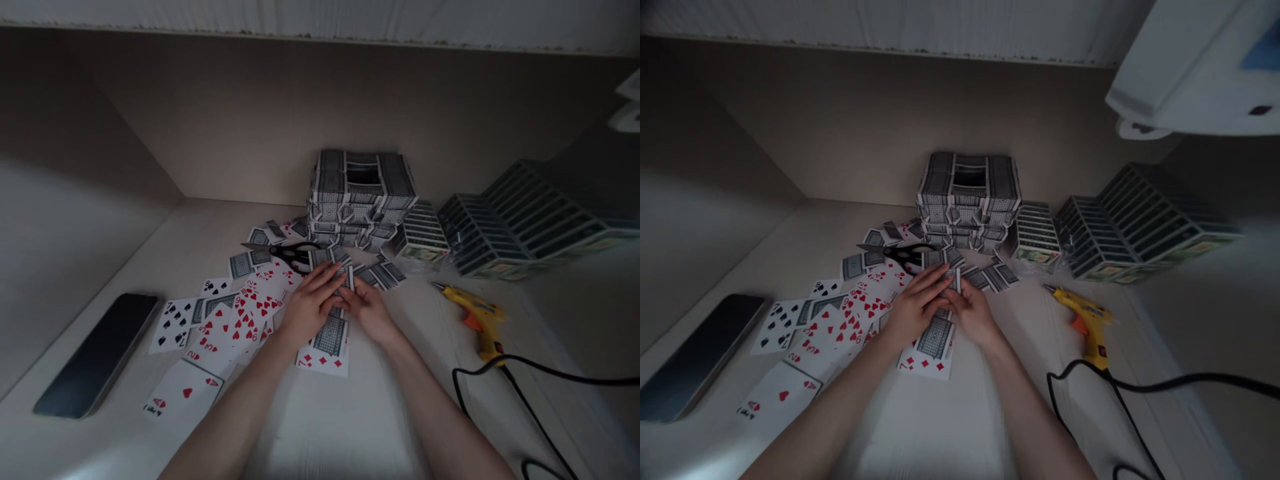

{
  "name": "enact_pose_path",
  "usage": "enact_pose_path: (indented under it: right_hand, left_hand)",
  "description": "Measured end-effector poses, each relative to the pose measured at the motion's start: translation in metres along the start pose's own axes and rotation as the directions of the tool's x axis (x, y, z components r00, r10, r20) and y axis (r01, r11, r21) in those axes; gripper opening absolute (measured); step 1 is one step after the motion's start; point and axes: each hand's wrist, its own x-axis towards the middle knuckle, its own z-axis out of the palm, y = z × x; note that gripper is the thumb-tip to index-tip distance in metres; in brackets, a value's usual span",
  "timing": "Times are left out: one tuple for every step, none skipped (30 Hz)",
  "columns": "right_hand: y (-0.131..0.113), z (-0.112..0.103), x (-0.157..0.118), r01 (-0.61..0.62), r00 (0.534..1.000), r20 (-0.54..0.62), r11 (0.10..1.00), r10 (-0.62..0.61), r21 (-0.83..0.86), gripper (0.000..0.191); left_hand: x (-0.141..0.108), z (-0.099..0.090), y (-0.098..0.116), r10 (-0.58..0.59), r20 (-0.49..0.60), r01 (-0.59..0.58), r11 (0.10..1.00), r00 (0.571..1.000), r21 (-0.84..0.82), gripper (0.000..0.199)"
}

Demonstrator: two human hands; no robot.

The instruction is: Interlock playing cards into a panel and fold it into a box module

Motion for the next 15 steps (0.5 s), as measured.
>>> enact_pose_path:
  right_hand:
    - [0.001, -0.001, 0.0, 0.009, 1.0, 0.0, 1.0, -0.009, 0.0, 0.033]
    - [0.002, -0.001, 0.0, 0.018, 1.0, 0.001, 1.0, -0.018, -0.001, 0.031]
    - [0.003, -0.002, 0.0, 0.024, 1.0, -0.001, 1.0, -0.024, -0.003, 0.029]
    - [0.004, -0.003, 0.001, 0.027, 1.0, -0.004, 1.0, -0.027, -0.008, 0.028]
    - [0.005, -0.005, 0.001, 0.028, 1.0, -0.01, 0.999, -0.028, -0.017, 0.027]
    - [0.006, -0.006, 0.001, 0.031, 0.999, -0.018, 0.999, -0.032, -0.03, 0.027]
    - [0.007, -0.007, 0.002, 0.037, 0.999, -0.025, 0.998, -0.038, -0.046, 0.027]
    - [0.008, -0.007, 0.002, 0.045, 0.998, -0.03, 0.997, -0.047, -0.063, 0.027]
    - [0.008, -0.008, 0.002, 0.055, 0.998, -0.033, 0.996, -0.058, -0.073, 0.027]
    - [0.008, -0.007, 0.002, 0.065, 0.997, -0.032, 0.995, -0.067, -0.073, 0.027]
    - [0.007, -0.007, 0.002, 0.071, 0.997, -0.029, 0.995, -0.073, -0.063, 0.027]
    - [0.007, -0.005, 0.002, 0.075, 0.997, -0.025, 0.996, -0.076, -0.044, 0.027]
    - [0.006, -0.004, 0.002, 0.073, 0.997, -0.023, 0.997, -0.074, -0.024, 0.028]
    - [0.005, -0.002, 0.001, 0.069, 0.997, -0.022, 0.998, -0.069, -0.004, 0.029]
    - [0.005, -0.001, 0.001, 0.063, 0.998, -0.026, 0.998, -0.063, 0.008, 0.03]
  left_hand:
    - [0.0, 0.0, 0.0, -0.004, 0.001, 0.004, 1.0, 1.0, 0.0, 0.045]
    - [0.0, 0.0, 0.0, -0.008, 0.002, 0.008, 1.0, 1.0, 0.002, 0.045]
    - [0.001, -0.001, 0.0, -0.01, 0.002, 0.01, 1.0, 1.0, 0.006, 0.045]
    - [0.001, -0.001, 0.001, -0.013, 0.001, 0.013, 1.0, 1.0, 0.01, 0.046]
    - [0.001, -0.002, 0.002, -0.016, 0.0, 0.016, 1.0, 1.0, 0.014, 0.046]
    - [0.001, -0.003, 0.003, -0.02, -0.003, 0.02, 1.0, 1.0, 0.017, 0.046]
    - [0.002, -0.004, 0.005, -0.024, -0.01, 0.024, 1.0, 1.0, 0.02, 0.046]
    - [0.002, -0.004, 0.007, -0.028, -0.02, 0.028, 0.999, 0.999, 0.023, 0.046]
    - [0.002, -0.005, 0.009, -0.032, -0.032, 0.032, 0.999, 0.999, 0.025, 0.047]
    - [0.002, -0.006, 0.011, -0.04, -0.045, 0.041, 0.999, 0.998, 0.025, 0.048]
    - [0.002, -0.006, 0.012, -0.057, -0.056, 0.058, 0.998, 0.997, 0.021, 0.051]
    - [0.002, -0.006, 0.014, -0.09, -0.071, 0.092, 0.996, 0.993, 0.014, 0.055]
    - [0.002, -0.006, 0.015, -0.139, -0.091, 0.14, 0.99, 0.986, 0.004, 0.06]
    - [0.002, -0.006, 0.015, -0.198, -0.114, 0.199, 0.98, 0.973, -0.01, 0.065]
    - [0.002, -0.005, 0.015, -0.259, -0.134, 0.258, 0.966, 0.956, -0.025, 0.067]
